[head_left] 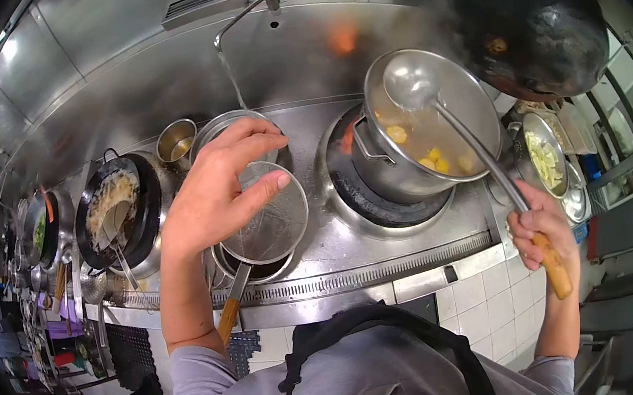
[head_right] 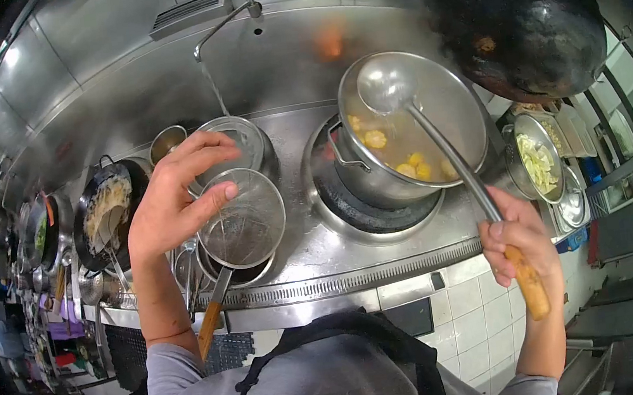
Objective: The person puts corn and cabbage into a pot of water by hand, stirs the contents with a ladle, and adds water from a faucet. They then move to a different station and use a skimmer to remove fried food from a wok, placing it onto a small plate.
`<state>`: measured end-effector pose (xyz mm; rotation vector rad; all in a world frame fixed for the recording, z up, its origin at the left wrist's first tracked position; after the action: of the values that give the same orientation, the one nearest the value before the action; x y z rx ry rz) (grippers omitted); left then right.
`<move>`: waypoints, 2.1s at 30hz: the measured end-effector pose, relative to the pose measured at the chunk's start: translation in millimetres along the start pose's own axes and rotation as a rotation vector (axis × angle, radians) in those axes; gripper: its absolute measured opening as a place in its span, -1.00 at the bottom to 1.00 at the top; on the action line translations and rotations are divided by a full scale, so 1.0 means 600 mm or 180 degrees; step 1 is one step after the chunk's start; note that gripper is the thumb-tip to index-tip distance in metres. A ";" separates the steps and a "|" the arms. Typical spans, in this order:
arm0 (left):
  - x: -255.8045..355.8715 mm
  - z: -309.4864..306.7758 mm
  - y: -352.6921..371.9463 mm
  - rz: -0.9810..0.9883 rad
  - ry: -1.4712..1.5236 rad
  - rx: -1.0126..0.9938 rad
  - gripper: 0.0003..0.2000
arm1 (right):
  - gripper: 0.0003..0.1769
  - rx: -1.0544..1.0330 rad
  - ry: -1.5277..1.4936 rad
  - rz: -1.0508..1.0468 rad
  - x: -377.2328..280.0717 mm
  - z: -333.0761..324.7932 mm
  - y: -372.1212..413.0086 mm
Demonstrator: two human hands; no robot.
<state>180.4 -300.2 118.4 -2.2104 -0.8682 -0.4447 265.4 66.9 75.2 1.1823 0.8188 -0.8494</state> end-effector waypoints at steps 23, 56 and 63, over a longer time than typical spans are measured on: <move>0.014 -0.038 0.053 -0.0228 -0.0161 0.0071 -0.61 | -0.76 -0.1734 -0.1069 0.1491 0.207 0.368 -0.511; -0.017 -0.062 0.058 -0.0378 -0.0104 0.0055 -0.60 | -0.76 -0.1667 -0.1161 0.0517 0.191 0.393 -0.515; -0.027 -0.081 0.092 -0.0157 -0.0261 0.0288 -0.65 | -0.76 -0.1680 -0.1185 0.1410 0.224 0.413 -0.548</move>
<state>204.5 -371.8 116.2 -2.1408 -0.9691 -0.3333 57.0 -246.4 -139.6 0.6667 0.4090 -0.4245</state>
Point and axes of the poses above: each hand's wrist, its own y-axis away from the middle knuckle, its own z-axis out of the palm, x = y × z, the point moved 9 cm from there along -y, towards the middle knuckle, and after that the axes turned 6 degrees about z, right-handed, at the moved point
